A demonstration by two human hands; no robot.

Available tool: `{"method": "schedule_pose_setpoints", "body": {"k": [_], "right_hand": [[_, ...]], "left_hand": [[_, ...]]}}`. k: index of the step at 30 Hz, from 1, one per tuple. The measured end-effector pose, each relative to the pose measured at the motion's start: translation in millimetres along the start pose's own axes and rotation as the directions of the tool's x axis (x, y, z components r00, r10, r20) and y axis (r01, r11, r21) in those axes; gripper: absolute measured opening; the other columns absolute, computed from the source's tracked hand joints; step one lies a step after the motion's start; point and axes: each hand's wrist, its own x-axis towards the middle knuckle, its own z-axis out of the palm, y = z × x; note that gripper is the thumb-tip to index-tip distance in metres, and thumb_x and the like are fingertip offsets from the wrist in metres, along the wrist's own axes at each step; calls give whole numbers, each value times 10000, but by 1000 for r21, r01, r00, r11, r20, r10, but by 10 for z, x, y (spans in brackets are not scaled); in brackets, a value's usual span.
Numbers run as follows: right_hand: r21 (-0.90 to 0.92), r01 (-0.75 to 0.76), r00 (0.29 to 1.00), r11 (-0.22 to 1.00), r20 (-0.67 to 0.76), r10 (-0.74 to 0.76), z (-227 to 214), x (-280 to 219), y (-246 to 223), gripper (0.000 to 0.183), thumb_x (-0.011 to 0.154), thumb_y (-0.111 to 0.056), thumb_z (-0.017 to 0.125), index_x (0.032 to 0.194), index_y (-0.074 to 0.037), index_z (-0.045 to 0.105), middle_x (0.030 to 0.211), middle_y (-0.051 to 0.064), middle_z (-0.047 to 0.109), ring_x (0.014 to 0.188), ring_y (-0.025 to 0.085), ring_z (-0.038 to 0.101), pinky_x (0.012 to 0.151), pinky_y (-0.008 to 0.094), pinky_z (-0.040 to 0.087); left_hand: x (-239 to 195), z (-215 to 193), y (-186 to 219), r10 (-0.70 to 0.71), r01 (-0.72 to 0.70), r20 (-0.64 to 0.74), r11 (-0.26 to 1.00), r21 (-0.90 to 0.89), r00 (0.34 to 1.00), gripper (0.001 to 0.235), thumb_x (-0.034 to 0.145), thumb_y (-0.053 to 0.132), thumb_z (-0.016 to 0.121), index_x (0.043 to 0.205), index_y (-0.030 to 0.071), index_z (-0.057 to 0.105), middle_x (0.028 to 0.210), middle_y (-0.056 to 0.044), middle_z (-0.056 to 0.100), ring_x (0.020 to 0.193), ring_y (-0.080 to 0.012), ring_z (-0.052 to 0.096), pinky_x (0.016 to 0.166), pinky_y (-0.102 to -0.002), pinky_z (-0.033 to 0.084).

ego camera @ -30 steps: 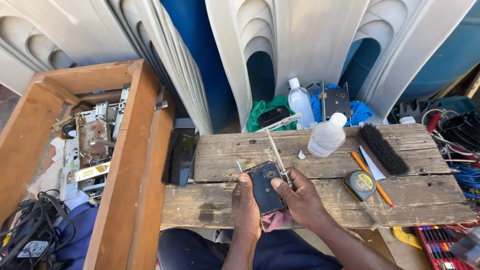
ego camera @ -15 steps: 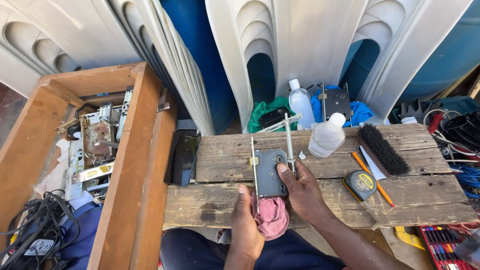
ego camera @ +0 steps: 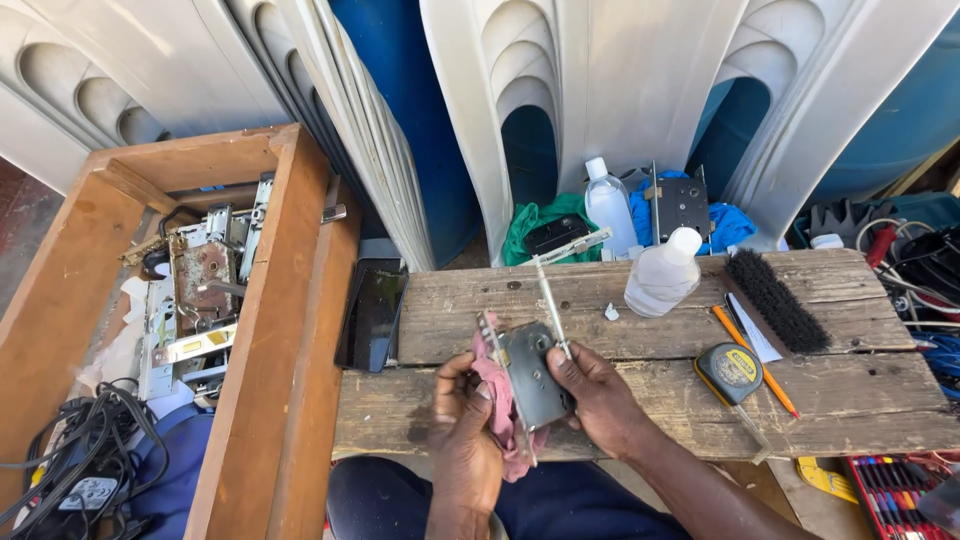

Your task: The person disassembles a metal door lock using a screwdriver, removes the internal mechanism, and wipes the components with a cloth. The person then reassembles the lock and places it back into a wooden box.

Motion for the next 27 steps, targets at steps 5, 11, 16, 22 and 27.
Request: {"method": "schedule_pose_setpoints", "body": {"k": [5,11,16,22,27], "right_hand": [[135,-51,998,989,-22,55,96,-81,93,347,1038,-425,642,917,-101,612,535,72,596,337,157,514,276,276,368],[468,-114,993,877,16,120,132,1,25,360,1024,-332,663,1159,-6,736,1069,182,789,926,295,743,844,423,597],[459,-101,991,883,124,48,-80,62,247,327,936,-303,780,1128,-43,730,1103,211,789,927,310,744,852,453,614],[379,-114,985,918,167,53,168,-105,-114,525,1050,-397,579,1340,18,721,1036,203,820,746,265,774,643,389,627],[496,-284,959,821,152,240,1,39,17,424,1057,-110,495,1424,-59,701,846,262,748,609,363,712,502,461,597]], "left_hand": [[-241,231,-94,-144,144,-4,987,70,990,624,872,201,745,1479,146,612,1440,-136,698,1321,-268,630,1119,-393,469],[-434,370,-107,-51,-56,319,947,316,947,806,985,415,681,1665,160,330,1664,-103,456,1513,-270,496,1202,-419,487],[-505,518,-45,204,-291,207,688,665,957,395,1039,354,580,1362,127,586,1194,-58,608,998,-219,678,869,-407,618],[-380,605,97,-262,371,-386,897,240,884,333,1113,165,533,1323,203,789,1269,-96,857,964,-243,749,695,-380,633],[-368,383,-140,-19,6,64,982,189,998,390,1096,193,521,1426,91,702,709,-119,720,426,-165,551,339,-343,483]]}}
